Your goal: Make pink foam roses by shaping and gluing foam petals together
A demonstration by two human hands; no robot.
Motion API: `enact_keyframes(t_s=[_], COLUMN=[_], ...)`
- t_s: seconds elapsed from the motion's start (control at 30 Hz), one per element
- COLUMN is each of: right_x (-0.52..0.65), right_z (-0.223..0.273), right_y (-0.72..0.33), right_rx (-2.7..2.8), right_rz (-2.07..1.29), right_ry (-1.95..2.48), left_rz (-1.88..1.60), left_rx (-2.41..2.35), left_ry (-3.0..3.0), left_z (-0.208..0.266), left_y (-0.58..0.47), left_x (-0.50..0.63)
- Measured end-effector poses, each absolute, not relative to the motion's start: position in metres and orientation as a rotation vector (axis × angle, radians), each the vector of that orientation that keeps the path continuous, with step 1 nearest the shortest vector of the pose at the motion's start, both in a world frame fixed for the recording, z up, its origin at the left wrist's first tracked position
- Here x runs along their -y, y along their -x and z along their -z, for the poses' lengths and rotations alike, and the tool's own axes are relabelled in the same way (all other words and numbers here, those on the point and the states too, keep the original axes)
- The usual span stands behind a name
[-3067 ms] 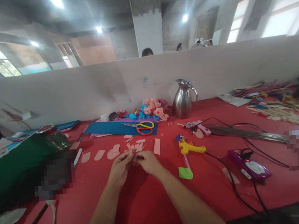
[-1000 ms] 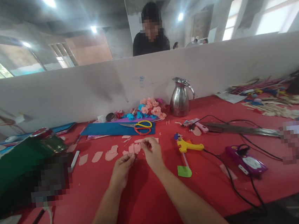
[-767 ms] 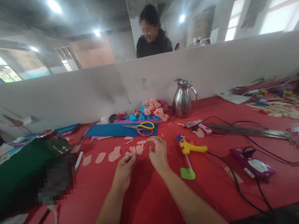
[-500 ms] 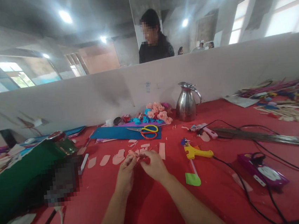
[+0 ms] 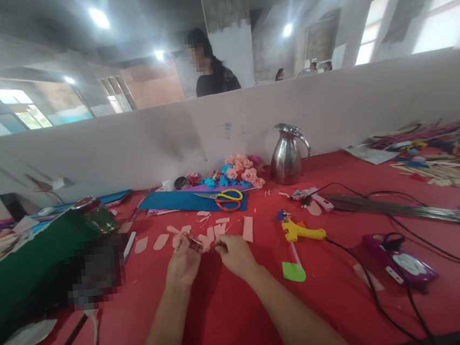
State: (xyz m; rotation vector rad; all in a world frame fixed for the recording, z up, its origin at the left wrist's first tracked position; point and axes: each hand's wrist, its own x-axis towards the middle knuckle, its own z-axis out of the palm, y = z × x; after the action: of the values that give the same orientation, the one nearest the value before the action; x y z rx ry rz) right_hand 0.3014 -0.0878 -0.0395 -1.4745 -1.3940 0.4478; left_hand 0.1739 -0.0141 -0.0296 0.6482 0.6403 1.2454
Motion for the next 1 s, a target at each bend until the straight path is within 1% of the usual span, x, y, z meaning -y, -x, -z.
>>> enact_keyframes(t_s=[0.13, 0.23, 0.3, 0.4, 0.47, 0.5, 0.6, 0.73, 0.9, 1.0], right_x=[0.088, 0.089, 0.091, 0.094, 0.096, 0.098, 0.102, 0.103, 0.099, 0.097], right_z=[0.04, 0.033, 0.027, 0.019, 0.016, 0.016, 0.016, 0.015, 0.017, 0.022], right_y=[-0.319, -0.336, -0.346, -0.353, -0.352, -0.35, -0.34, -0.32, -0.293, -0.287], right_rx=[1.215, 1.09, 0.993, 0.933, 0.997, 1.062, 1.257, 1.359, 1.436, 1.43], right_rz=[-0.182, -0.082, -0.022, 0.235, 0.377, 0.383, 0.212, -0.064, -0.582, -0.615], right_ry=[1.73, 1.832, 1.848, 1.804, 1.728, 1.685, 1.559, 1.431, 1.234, 1.272], left_rz=[-1.201, -1.182, -1.226, -1.342, -1.37, -1.363, -1.32, -1.282, -1.079, -1.034], left_rx=[-0.592, -0.567, -0.482, -0.374, -0.419, -0.461, -0.587, -0.701, -0.634, -0.618], left_ry=[-0.5, -0.493, -0.438, -0.36, -0.387, -0.425, -0.578, -0.841, -1.023, -1.047], left_z=[0.029, 0.029, 0.027, 0.023, 0.022, 0.022, 0.026, 0.033, 0.031, 0.027], left_y=[-0.174, -0.173, -0.169, -0.162, -0.16, -0.16, -0.166, -0.174, -0.178, -0.179], left_x=[0.013, 0.014, 0.012, 0.007, 0.006, 0.006, 0.009, 0.015, 0.025, 0.029])
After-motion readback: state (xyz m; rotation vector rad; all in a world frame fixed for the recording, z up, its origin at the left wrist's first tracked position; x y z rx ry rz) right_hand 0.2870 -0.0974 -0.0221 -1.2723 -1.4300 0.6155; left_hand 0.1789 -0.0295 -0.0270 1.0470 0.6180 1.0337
